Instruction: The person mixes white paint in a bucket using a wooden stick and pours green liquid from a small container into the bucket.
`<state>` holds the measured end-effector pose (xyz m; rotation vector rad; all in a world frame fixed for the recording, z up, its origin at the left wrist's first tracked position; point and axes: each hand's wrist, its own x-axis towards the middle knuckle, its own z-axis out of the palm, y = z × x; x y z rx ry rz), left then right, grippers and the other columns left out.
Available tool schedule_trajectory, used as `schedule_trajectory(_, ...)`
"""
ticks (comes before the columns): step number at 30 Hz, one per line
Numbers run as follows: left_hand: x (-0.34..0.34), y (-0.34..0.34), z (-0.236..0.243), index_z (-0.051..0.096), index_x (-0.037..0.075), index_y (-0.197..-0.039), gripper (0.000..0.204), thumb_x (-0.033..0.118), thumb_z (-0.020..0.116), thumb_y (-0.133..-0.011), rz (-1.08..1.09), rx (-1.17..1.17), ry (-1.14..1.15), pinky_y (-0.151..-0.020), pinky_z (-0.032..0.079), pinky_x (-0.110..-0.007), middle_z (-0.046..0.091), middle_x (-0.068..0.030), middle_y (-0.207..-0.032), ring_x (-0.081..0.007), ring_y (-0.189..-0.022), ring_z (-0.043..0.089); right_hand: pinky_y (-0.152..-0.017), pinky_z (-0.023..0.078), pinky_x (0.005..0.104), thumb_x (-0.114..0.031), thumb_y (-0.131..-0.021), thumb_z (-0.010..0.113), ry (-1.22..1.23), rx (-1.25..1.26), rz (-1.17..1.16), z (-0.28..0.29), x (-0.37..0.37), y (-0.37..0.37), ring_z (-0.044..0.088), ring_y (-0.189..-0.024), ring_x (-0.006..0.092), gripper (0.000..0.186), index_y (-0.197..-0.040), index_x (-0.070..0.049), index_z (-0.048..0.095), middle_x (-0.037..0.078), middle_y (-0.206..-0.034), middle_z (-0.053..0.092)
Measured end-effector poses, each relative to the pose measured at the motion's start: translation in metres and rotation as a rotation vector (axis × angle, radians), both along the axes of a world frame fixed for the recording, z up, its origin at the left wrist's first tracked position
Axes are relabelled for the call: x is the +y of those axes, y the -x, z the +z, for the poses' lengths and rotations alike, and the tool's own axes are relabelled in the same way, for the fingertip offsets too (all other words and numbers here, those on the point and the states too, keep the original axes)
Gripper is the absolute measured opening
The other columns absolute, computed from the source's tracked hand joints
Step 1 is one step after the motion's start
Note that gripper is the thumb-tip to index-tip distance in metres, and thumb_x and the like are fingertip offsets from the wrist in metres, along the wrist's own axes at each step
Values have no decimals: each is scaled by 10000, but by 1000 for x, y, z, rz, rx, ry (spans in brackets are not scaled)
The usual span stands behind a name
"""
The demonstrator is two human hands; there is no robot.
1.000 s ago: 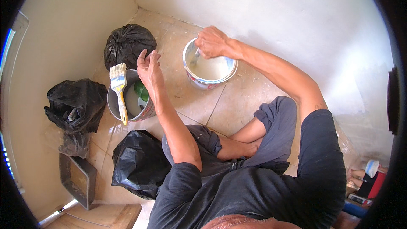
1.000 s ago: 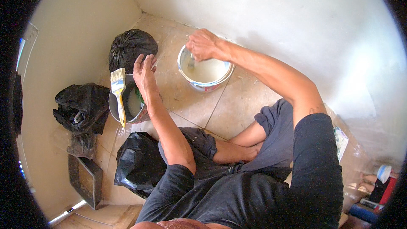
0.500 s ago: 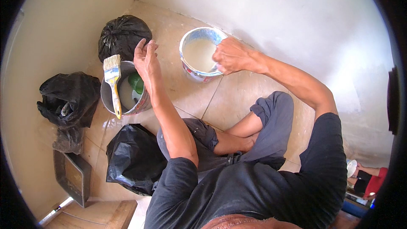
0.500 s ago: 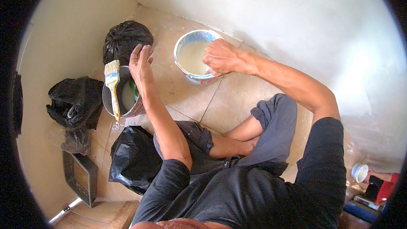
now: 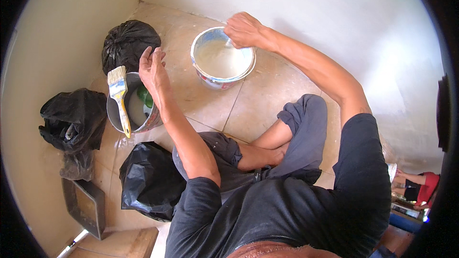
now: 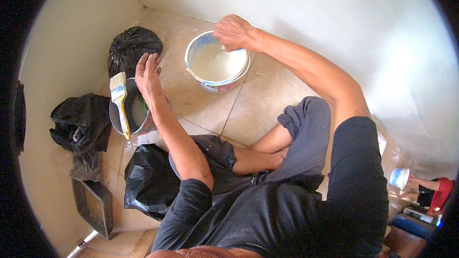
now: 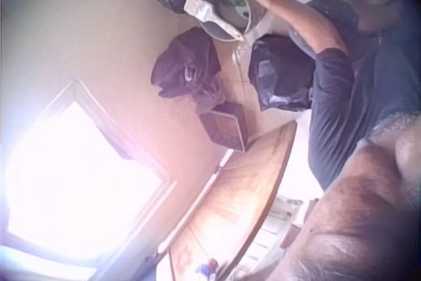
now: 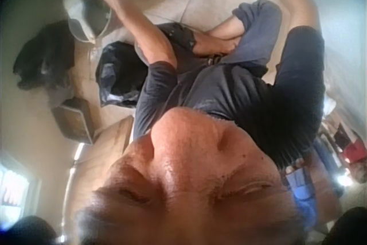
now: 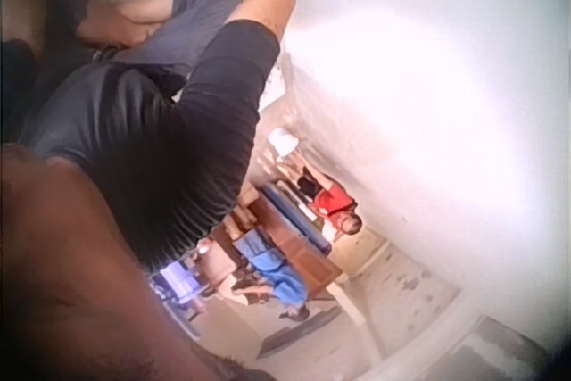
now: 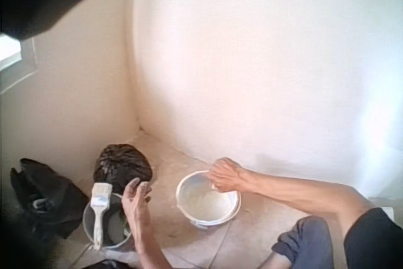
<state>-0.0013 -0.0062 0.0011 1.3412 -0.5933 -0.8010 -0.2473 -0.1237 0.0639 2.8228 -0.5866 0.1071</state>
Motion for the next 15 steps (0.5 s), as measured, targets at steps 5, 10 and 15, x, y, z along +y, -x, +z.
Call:
schedule_trajectory(5,1,-2,-2,516,-19,-1285,480,239,650,-903,-11,-15,13,-882,443,-318,676,-114,-1112,-180,-1018,634,-473,458,441,-103,-521,621,-198,-17,39,-6,42,18,576,-503,380,111,-514,1,584,208,-521,548)
schedule_trajectory(10,-1,4,-2,527,-74,-1251,488,218,656,-881,3,-19,37,-792,462,-283,675,-115,-996,-164,-914,643,-457,443,447,-127,-542,638,-319,-44,143,-8,56,-12,559,-491,379,168,-499,-2,534,195,-499,524)
schedule_trajectory(15,0,3,0,530,-72,-1250,481,211,657,-883,25,-25,37,-772,462,-279,677,-111,-989,-159,-907,642,-503,492,437,-136,-559,654,-159,-69,61,-12,20,-50,624,-578,349,122,-580,-19,624,182,-587,603)
